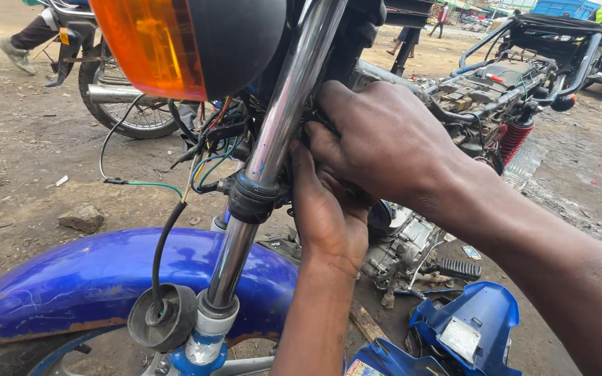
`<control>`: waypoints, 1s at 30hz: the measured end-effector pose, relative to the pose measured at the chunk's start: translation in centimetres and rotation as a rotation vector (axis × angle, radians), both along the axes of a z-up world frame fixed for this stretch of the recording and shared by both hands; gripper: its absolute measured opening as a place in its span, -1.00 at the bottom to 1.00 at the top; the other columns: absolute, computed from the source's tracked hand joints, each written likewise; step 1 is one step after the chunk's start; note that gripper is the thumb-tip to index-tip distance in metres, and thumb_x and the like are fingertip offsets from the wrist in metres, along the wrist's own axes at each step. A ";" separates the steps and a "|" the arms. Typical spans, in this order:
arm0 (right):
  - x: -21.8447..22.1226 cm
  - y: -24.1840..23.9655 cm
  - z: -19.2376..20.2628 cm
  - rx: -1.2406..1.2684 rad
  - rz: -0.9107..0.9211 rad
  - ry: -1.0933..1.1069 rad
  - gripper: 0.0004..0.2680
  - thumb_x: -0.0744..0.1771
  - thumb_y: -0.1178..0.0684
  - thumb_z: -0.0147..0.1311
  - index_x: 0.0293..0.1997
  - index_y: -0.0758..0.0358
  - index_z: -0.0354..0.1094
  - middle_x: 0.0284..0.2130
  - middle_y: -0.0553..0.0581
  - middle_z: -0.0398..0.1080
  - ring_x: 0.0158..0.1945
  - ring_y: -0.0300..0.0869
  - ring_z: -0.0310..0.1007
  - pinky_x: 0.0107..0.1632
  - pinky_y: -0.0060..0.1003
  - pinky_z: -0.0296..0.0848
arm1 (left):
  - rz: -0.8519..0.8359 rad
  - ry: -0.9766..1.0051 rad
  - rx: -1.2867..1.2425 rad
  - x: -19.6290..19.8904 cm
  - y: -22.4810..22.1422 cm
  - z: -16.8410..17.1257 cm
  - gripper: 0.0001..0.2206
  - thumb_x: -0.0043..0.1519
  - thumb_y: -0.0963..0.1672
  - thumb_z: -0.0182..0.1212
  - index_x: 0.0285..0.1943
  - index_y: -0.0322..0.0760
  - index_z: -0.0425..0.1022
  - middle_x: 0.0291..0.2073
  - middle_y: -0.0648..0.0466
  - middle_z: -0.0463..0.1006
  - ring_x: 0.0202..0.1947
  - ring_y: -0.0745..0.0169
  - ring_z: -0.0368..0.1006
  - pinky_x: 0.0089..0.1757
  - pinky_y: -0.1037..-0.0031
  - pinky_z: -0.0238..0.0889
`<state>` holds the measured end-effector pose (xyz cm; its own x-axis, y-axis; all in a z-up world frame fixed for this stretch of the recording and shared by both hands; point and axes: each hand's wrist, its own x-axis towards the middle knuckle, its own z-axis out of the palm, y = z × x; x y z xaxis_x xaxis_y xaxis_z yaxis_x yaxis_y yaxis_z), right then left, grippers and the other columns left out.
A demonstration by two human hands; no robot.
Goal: Repairing motorcycle wiring by wrapping it with electrical tape and inspecting the headlight bulb.
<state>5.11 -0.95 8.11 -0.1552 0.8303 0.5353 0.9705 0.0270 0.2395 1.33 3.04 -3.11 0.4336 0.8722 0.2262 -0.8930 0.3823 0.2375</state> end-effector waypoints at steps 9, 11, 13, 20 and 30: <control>-0.5 -2.7 2.5 -0.151 -0.008 0.327 -0.68 0.41 -0.12 -0.17 0.25 0.17 0.28 -0.42 0.23 0.59 -0.25 0.09 0.61 -0.22 0.09 0.43 | -0.206 -0.182 0.255 0.9 0.8 -0.5 -0.53 0.39 0.24 -0.19 -0.01 -0.02 0.42 -0.41 0.27 0.32 -0.41 0.40 0.15 -0.22 0.48 0.17; -0.2 -2.7 2.4 -0.173 -0.057 0.454 -0.69 0.40 -0.10 -0.16 0.28 0.00 0.33 -0.39 0.12 0.57 -0.35 -0.07 0.54 -0.26 -0.08 0.45 | -0.202 -0.115 0.220 0.9 1.0 0.4 -0.51 0.42 0.24 -0.29 -0.22 -0.06 0.29 -0.52 0.22 0.22 -0.53 0.33 0.11 -0.32 0.45 0.11; 0.0 -2.6 2.6 -0.190 -0.101 0.580 -0.68 0.39 -0.07 -0.15 0.31 -0.17 0.38 -0.37 0.01 0.56 -0.45 -0.22 0.48 -0.30 -0.25 0.47 | -0.195 -0.047 0.191 0.5 1.2 1.3 -0.43 0.45 0.24 -0.39 -0.44 -0.11 0.17 -0.63 0.16 0.12 -0.65 0.25 0.07 -0.43 0.43 0.04; 1.5 -1.7 2.1 -0.106 -0.208 0.383 -0.82 0.31 -0.05 0.17 0.00 -0.06 0.44 -0.43 0.12 0.50 -0.35 0.02 0.39 -0.27 -0.05 0.30 | -0.124 0.326 -0.066 -0.7 1.6 1.9 -0.67 0.31 0.11 0.02 -0.24 -0.12 0.47 -0.39 0.12 0.52 -0.45 0.21 0.41 -0.42 0.45 0.25; 2.6 -0.8 1.4 0.280 0.278 -0.044 -0.80 0.25 0.26 0.11 -0.05 0.29 0.43 -0.25 0.31 0.35 -0.26 0.23 0.36 -0.26 0.08 0.30 | 0.170 0.076 -0.198 -4.3 -2.9 7.0 -0.54 0.07 -0.13 0.27 0.22 -0.09 0.52 0.05 0.15 0.59 -0.03 0.28 0.45 -0.10 0.40 0.29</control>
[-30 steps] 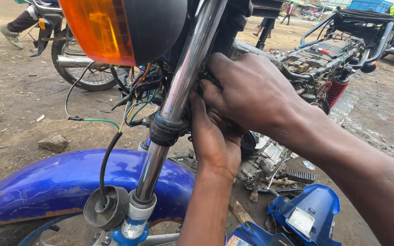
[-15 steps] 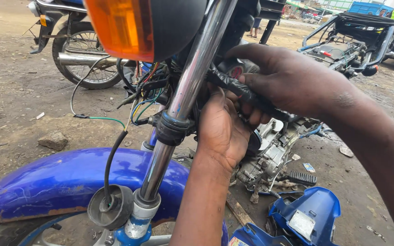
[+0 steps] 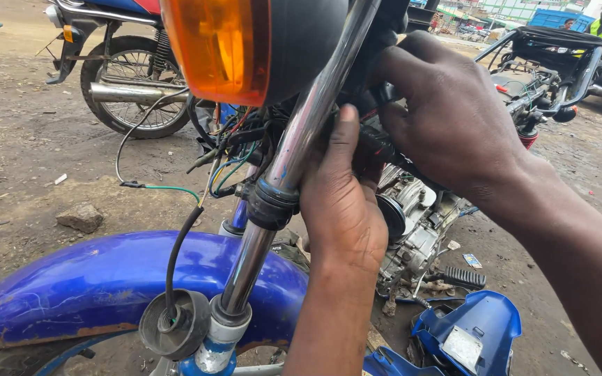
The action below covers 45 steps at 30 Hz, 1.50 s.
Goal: Repairing motorcycle wiring by wrapping it with electrical tape and inspecting the headlight bulb.
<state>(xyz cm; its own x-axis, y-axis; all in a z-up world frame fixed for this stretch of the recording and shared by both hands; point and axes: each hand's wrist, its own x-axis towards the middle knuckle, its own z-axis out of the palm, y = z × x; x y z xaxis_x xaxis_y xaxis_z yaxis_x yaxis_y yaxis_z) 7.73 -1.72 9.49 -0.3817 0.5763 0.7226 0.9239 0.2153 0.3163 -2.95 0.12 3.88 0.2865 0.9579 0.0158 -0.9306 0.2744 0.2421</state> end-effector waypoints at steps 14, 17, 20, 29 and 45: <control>-3.0 -0.7 5.9 -0.694 -0.439 0.294 -0.78 0.27 -0.26 0.26 -0.32 0.02 0.47 -0.48 -0.07 0.41 -0.37 -0.24 0.27 -0.26 -0.24 0.22 | 0.094 -0.039 0.238 2.8 2.0 -4.7 -0.72 0.29 -0.21 0.14 0.19 -0.28 0.51 -0.06 0.03 0.58 -0.29 0.21 0.43 -0.31 0.41 0.36; -4.3 -0.7 6.1 -0.722 -0.493 0.264 -0.79 0.24 -0.18 0.17 -0.15 -0.05 0.51 -0.32 -0.09 0.46 -0.24 -0.22 0.35 -0.14 -0.22 0.27 | 0.073 -0.002 0.285 2.6 1.9 -5.0 -0.76 0.33 -0.19 0.09 0.17 -0.27 0.47 -0.11 0.08 0.52 -0.42 0.25 0.38 -0.37 0.52 0.31; -4.2 0.1 6.2 -0.808 -0.455 0.315 -0.69 0.20 -0.07 0.05 -0.01 -0.02 0.57 -0.17 -0.11 0.58 -0.11 -0.25 0.47 0.01 -0.25 0.36 | 0.095 -0.032 0.290 3.1 2.4 -5.6 -0.74 0.34 -0.19 0.11 0.20 -0.25 0.46 -0.07 0.12 0.51 -0.35 0.32 0.35 -0.37 0.56 0.27; -6.1 0.5 5.4 -0.833 -0.547 0.257 -0.71 0.23 -0.20 0.01 -0.32 0.23 0.52 -0.46 0.18 0.46 -0.26 0.00 0.45 -0.12 -0.09 0.39 | 0.061 -0.100 0.222 3.4 2.8 -5.9 -0.85 0.35 -0.09 0.16 0.03 -0.15 0.50 -0.29 0.08 0.50 -0.43 0.23 0.33 -0.38 0.49 0.26; -7.3 -1.2 3.9 -0.736 -0.585 -0.065 -0.66 0.31 -0.18 -0.19 -0.30 0.35 0.39 -0.36 0.48 0.46 -0.30 0.31 0.45 -0.20 0.19 0.38 | 0.153 0.171 0.252 4.3 3.3 -5.9 -0.93 0.23 -0.11 0.10 -0.27 0.09 0.46 -0.44 0.33 0.40 -0.41 0.51 0.17 -0.42 0.44 0.00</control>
